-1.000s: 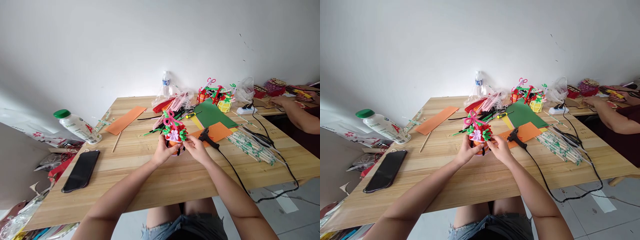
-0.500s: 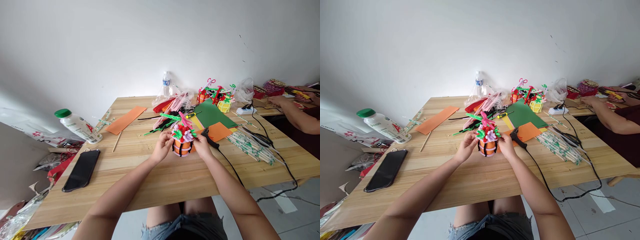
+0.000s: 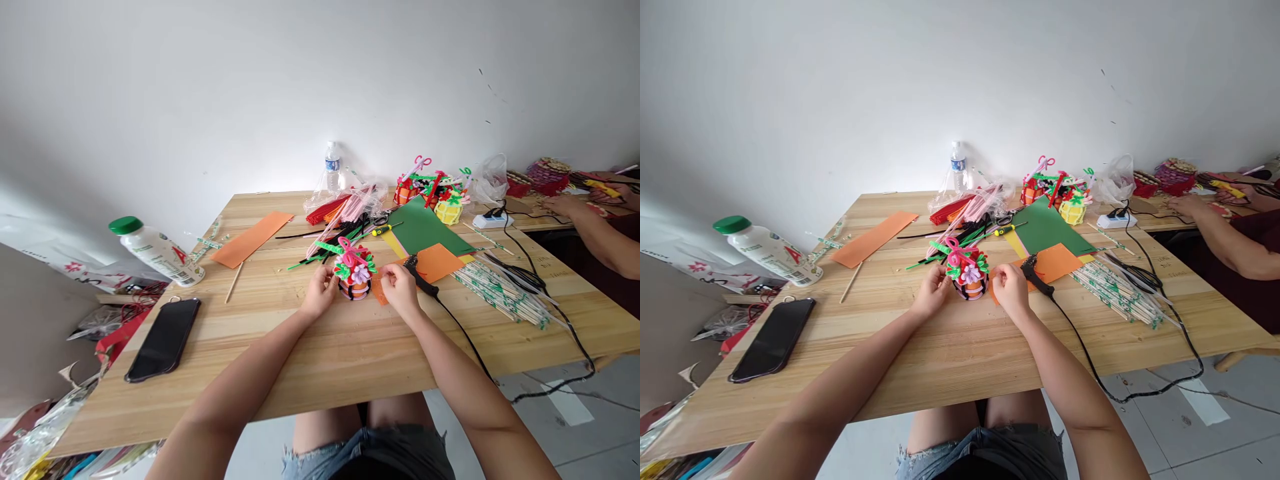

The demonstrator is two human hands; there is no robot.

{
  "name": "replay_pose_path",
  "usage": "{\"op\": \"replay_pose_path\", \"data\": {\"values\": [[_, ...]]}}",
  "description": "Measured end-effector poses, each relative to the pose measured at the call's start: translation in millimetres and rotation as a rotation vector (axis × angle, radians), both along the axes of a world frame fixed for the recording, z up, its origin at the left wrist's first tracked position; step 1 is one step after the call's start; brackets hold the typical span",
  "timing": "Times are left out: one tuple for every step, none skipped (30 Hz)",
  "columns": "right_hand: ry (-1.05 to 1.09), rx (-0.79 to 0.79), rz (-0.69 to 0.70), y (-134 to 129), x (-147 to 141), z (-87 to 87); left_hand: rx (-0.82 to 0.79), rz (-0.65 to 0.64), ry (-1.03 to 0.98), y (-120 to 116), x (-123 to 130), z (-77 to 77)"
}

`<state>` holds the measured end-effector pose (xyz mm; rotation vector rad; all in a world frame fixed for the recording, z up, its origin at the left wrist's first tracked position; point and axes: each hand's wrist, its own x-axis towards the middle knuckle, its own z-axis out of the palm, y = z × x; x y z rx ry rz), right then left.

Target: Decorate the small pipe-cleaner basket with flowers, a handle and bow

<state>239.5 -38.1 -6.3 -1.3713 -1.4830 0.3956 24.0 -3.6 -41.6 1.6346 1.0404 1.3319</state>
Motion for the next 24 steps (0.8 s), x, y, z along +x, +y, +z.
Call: {"op": "replay_pose_path", "data": {"values": [[-0.055, 0.008, 0.009, -6.0, -1.6, 4.3, -0.002, 0.006, 0.002, -1.1, 0.6, 0.4], [-0.101, 0.006, 0.039, -11.7, -4.4, 8.2, -0.004, 0.012, 0.004, -2.1, 1.2, 1.0], [-0.137, -0.002, 0.079, -16.9, -8.5, 11.3, -0.003, 0.019, 0.006, -3.1, 1.6, 1.7], [-0.169, -0.010, 0.115, -21.4, -13.4, 13.5, -0.002, 0.026, 0.007, -3.9, 2.0, 2.6], [-0.194, -0.018, 0.137, -25.1, -18.9, 14.5, 0.000, 0.033, 0.007, -4.7, 2.4, 3.5], [-0.220, -0.028, 0.152, -27.9, -24.4, 14.3, 0.002, 0.037, 0.007, -5.5, 2.8, 4.4], [-0.238, -0.039, 0.159, -29.8, -29.5, 13.0, 0.004, 0.038, 0.006, -6.4, 3.3, 5.3], [-0.246, -0.050, 0.158, -30.7, -33.8, 10.8, 0.006, 0.037, 0.005, -7.2, 3.9, 6.2], [-0.242, -0.058, 0.155, -30.9, -37.1, 8.0, 0.009, 0.034, 0.004, -8.2, 4.6, 7.0], [-0.227, -0.059, 0.148, -30.5, -39.3, 5.1, 0.011, 0.029, 0.004, -9.1, 5.3, 7.7], [-0.210, -0.055, 0.139, -29.7, -40.5, 2.4, 0.014, 0.023, 0.004, -9.9, 5.9, 8.4], [-0.195, -0.047, 0.135, -28.9, -40.9, 0.4, 0.018, 0.019, 0.006, -10.6, 6.4, 9.0], [-0.184, -0.038, 0.134, -28.3, -40.5, -0.6, 0.023, 0.018, 0.007, -11.2, 6.7, 9.4], [-0.177, -0.031, 0.139, -28.2, -39.5, -0.3, 0.028, 0.019, 0.009, -11.5, 6.8, 9.8], [-0.173, -0.024, 0.149, -28.6, -38.2, 1.4, 0.034, 0.022, 0.011, -11.6, 6.6, 10.0], [-0.170, -0.012, 0.166, -29.7, -36.6, 4.4, 0.040, 0.026, 0.014, -11.5, 6.2, 10.2], [-0.163, 0.011, 0.186, -31.3, -34.9, 8.6, 0.047, 0.028, 0.017, -11.3, 5.7, 10.2], [-0.153, 0.048, 0.204, -33.5, -33.0, 13.6, 0.053, 0.029, 0.021, -11.0, 5.2, 10.2], [-0.142, 0.105, 0.215, -35.8, -31.0, 19.0, 0.058, 0.029, 0.025, -10.7, 4.8, 10.1], [-0.128, 0.177, 0.212, -38.2, -29.1, 24.5, 0.062, 0.028, 0.029, -10.4, 4.6, 10.0], [-0.114, 0.253, 0.190, -40.5, -27.3, 29.8, 0.065, 0.027, 0.032, -10.3, 4.6, 9.9], [-0.099, 0.331, 0.155, -42.4, -25.6, 34.7, 0.067, 0.025, 0.034, -10.3, 4.9, 9.7], [-0.085, 0.412, 0.112, -44.1, -24.0, 39.4, 0.068, 0.022, 0.036, -10.3, 5.3, 9.6], [-0.069, 0.504, 0.056, -45.5, -22.4, 43.8, 0.068, 0.020, 0.037, -10.5, 5.8, 9.4]]}}
